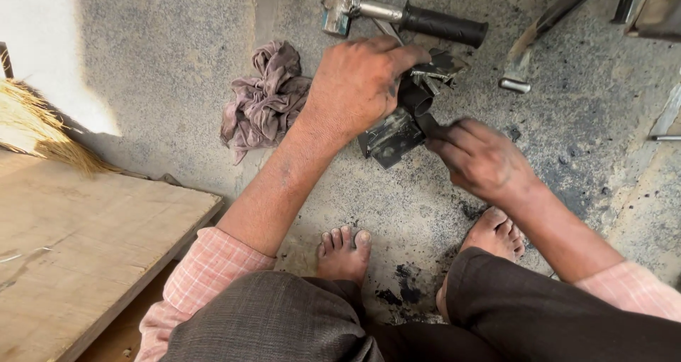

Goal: The person crouches beside a motorcycle on a concrete floor and works on the footrest and brake lever area. They pick up a removed black plastic side cover, hold it on their lap, and repeatedly scrape and clean its surface with a small hand tool, then continue working on the motorcycle parts.

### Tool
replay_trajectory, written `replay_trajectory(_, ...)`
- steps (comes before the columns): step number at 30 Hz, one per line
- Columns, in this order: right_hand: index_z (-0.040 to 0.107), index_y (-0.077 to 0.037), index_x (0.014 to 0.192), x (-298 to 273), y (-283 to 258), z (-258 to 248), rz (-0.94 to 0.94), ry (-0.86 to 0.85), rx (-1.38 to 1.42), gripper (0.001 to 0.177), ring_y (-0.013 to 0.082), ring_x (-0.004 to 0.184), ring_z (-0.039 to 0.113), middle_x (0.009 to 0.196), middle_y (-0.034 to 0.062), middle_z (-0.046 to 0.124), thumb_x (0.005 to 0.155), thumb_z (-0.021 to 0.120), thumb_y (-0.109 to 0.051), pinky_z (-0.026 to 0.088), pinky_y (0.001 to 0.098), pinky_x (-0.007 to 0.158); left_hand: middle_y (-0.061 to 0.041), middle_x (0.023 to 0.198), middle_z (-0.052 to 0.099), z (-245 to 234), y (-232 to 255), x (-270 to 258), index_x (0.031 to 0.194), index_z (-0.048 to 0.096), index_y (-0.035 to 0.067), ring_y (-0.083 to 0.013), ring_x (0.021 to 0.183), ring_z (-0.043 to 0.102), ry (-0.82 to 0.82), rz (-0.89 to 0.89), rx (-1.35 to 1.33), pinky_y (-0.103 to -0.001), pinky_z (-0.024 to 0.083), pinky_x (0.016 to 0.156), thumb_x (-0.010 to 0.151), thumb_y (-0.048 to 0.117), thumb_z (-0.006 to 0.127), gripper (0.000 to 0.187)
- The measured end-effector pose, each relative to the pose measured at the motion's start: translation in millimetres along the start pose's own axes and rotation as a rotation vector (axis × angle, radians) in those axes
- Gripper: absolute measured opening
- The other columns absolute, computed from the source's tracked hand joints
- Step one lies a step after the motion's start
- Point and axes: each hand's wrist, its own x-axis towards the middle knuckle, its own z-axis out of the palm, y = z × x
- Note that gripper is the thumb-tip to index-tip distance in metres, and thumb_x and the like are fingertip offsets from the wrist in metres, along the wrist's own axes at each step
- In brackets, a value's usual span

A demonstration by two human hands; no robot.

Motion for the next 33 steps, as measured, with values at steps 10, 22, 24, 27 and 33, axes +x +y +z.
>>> replay_trajectory(10,0.072,-0.004,0.107,5,9,-15,-0.015,0.037,0.124,0.047,0.0299,0.098,0.067,0.106,0.0098,0.071,0.062,0.069,0.008,0.058,0.0411,0.085,-0.008,0.097,0.075,-1,-4,-3,0.114,0.073,0.017,-0.0297,0.083,0.074,0.038,0.000,-0.002,-0.043,0.059,0.071,0.090,0.022,0.075,0.025)
replay_trajectory(22,0.072,-0.003,0.109,9,18,-9,-0.056,0.043,0.076,0.049,0.0305,0.102,0.067,0.111,0.0109,0.071,0.061,0.070,0.005,0.059,0.0415,0.087,-0.007,0.099,0.075,-8,-3,-2,0.115,0.074,0.018,-0.0307,0.086,0.074,0.037,-0.021,-0.040,-0.044,0.059,0.073,0.087,0.012,0.072,0.029)
replay_trajectory(24,0.073,-0.002,0.109,6,24,-10,-0.071,0.010,0.010,0.049,0.0302,0.101,0.067,0.110,0.0109,0.072,0.060,0.073,0.004,0.058,0.0416,0.085,-0.007,0.100,0.076,-9,-5,-1,0.117,0.074,0.017,-0.0309,0.086,0.074,0.028,-0.022,-0.051,-0.044,0.059,0.074,0.086,0.008,0.068,0.032)
replay_trajectory(27,0.075,-0.004,0.112,-11,35,1,-0.043,0.028,-0.177,0.043,0.0257,0.102,0.068,0.108,0.0086,0.072,0.072,0.072,0.011,0.060,0.0368,0.086,-0.006,0.104,0.077,-7,-7,-5,0.115,0.076,0.020,-0.0299,0.087,0.074,0.051,-0.028,0.000,-0.043,0.059,0.073,0.083,0.005,0.066,0.037)
replay_trajectory(33,0.072,-0.004,0.108,-1,22,2,-0.091,0.070,0.006,0.040,0.0264,0.104,0.067,0.110,0.0098,0.072,0.070,0.070,0.008,0.060,0.0383,0.093,-0.007,0.101,0.076,-9,-9,-5,0.112,0.076,0.018,-0.0300,0.083,0.074,0.067,-0.034,-0.044,-0.043,0.059,0.071,0.091,0.015,0.072,0.022)
